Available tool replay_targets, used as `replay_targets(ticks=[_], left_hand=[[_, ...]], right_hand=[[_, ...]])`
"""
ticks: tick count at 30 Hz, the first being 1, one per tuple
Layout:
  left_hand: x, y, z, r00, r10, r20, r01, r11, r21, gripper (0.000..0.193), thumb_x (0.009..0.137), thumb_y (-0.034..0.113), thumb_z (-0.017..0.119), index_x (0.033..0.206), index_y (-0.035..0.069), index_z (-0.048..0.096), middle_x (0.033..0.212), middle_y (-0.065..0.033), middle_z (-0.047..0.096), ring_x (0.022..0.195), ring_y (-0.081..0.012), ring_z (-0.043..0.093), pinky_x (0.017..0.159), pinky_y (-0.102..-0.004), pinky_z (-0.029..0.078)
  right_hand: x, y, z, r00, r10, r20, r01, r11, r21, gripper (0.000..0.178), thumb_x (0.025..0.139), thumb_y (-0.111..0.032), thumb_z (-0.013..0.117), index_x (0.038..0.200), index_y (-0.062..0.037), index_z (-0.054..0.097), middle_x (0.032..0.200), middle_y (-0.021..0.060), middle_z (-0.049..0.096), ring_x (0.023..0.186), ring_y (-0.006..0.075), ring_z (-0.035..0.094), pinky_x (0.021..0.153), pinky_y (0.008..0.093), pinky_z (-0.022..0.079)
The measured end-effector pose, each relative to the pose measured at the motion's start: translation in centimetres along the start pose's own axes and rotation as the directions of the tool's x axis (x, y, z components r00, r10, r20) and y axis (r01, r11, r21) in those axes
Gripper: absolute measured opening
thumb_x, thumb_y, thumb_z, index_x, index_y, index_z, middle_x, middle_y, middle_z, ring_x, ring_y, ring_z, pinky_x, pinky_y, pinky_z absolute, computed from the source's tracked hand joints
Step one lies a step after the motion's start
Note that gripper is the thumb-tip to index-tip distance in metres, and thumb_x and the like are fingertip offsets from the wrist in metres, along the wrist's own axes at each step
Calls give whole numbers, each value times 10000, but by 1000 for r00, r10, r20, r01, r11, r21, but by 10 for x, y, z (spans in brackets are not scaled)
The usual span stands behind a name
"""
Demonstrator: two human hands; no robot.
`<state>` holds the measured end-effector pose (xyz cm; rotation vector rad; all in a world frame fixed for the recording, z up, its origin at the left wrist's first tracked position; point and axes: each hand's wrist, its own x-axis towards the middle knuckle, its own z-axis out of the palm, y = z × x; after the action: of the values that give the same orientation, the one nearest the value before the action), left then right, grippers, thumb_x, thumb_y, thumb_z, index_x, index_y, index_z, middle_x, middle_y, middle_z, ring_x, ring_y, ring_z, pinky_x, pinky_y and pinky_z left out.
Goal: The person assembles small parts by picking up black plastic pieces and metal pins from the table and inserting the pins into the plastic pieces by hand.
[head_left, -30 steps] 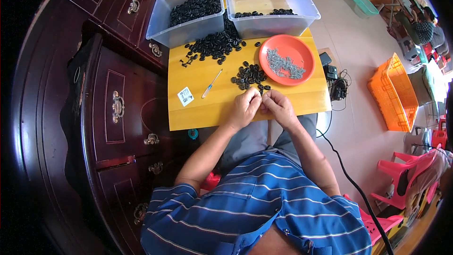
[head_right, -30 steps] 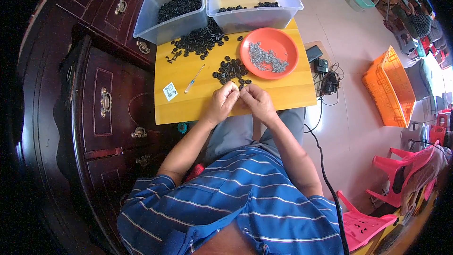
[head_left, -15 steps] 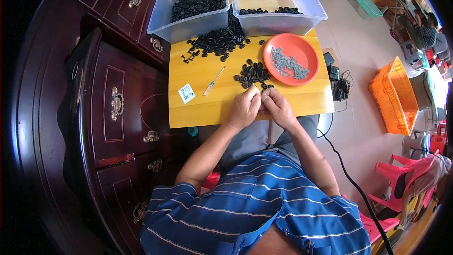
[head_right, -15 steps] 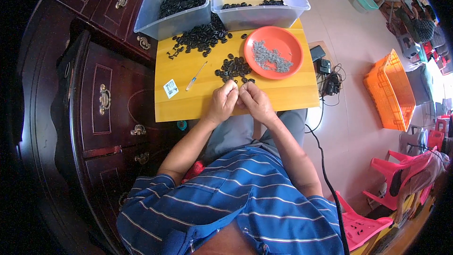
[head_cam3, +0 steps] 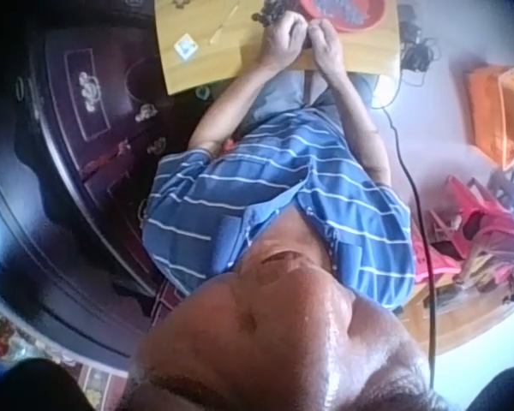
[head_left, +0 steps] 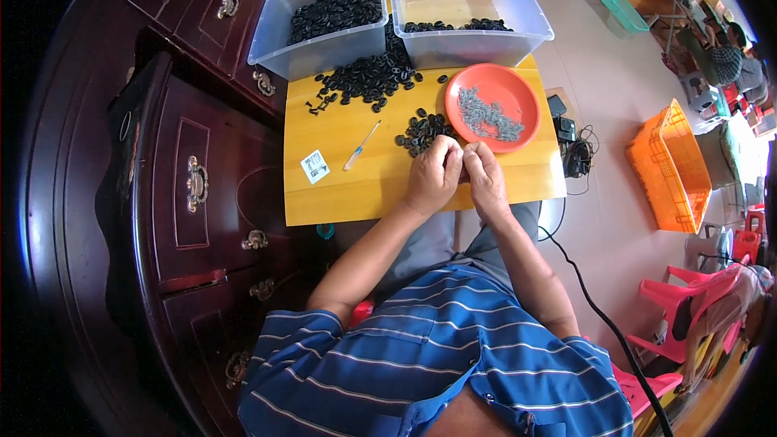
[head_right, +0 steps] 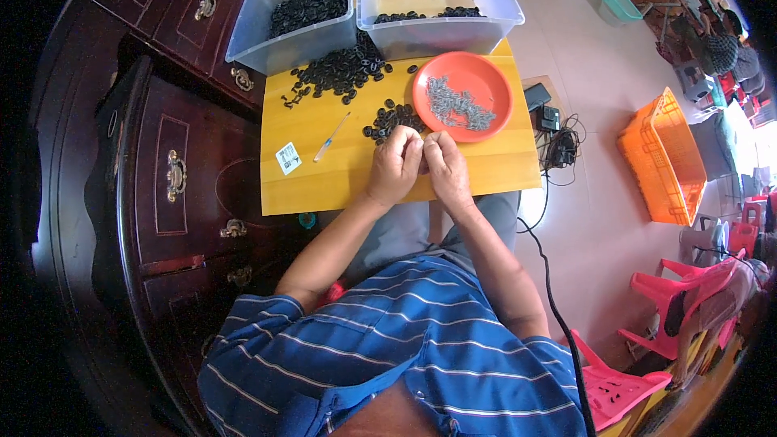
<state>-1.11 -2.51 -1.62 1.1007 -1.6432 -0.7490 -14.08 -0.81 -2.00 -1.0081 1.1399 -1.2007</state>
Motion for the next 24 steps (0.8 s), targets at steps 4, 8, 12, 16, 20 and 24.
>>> replay_targets(ticks=[4, 8, 12, 16, 20, 24], left_hand=[[2, 0, 6, 1000, -10, -24, 10, 1000, -1, 131, 986, 162, 587, 949, 37, 575, 825, -187, 661, 771, -419, 665, 662, -476, 524], [-1, -2, 6, 999, -10, -33, 11, 1000, 6, 129, 980, 162, 595, 944, 39, 584, 830, -190, 666, 777, -419, 668, 668, -475, 529], [-2, -3, 4, 999, 31, -29, -28, 996, 84, 121, 984, 155, 583, 955, 38, 582, 830, -196, 666, 780, -422, 667, 668, -473, 529], [-2, -11, -5, 998, 33, 54, -35, 998, 43, 124, 1004, 148, 547, 966, 34, 580, 826, -208, 654, 781, -437, 658, 666, -475, 525], [-16, -24, -24, 995, -49, 89, 51, 999, -19, 144, 1027, 159, 536, 967, 34, 575, 773, -149, 649, 690, -324, 670, 624, -406, 522], [-24, -41, -54, 953, -293, 84, 304, 900, -313, 170, 1053, 193, 542, 964, 51, 569, 752, 6, 594, 617, -47, 547, 569, -224, 463]], right_hand=[[1, 10, -1, 993, 69, -98, -57, 991, 122, 195, 1074, -212, 499, 982, -54, 566, 793, -20, 534, 716, 75, 503, 654, 254, 461], [0, 13, -2, 993, 86, -84, -75, 989, 128, 197, 1071, -216, 500, 974, -58, 567, 782, -22, 527, 700, 71, 490, 634, 249, 447], [-2, 7, 1, 992, 110, -69, -98, 983, 153, 204, 1064, -246, 502, 958, -87, 574, 774, -33, 527, 684, 68, 479, 632, 238, 432], [0, -6, -1, 998, 57, -40, -52, 993, 102, 218, 1072, -216, 499, 917, -69, 544, 707, -15, 524, 615, 85, 499, 572, 245, 435], [17, -26, -23, 985, -142, -93, 112, 955, -276, 244, 1046, -225, 544, 886, -43, 574, 649, 27, 550, 594, 117, 548, 564, 296, 466], [32, -45, -49, 928, -356, -112, 140, 610, -780, 169, 956, -210, 632, 919, -48, 663, 760, 183, 679, 709, 347, 697, 653, 433, 544]])
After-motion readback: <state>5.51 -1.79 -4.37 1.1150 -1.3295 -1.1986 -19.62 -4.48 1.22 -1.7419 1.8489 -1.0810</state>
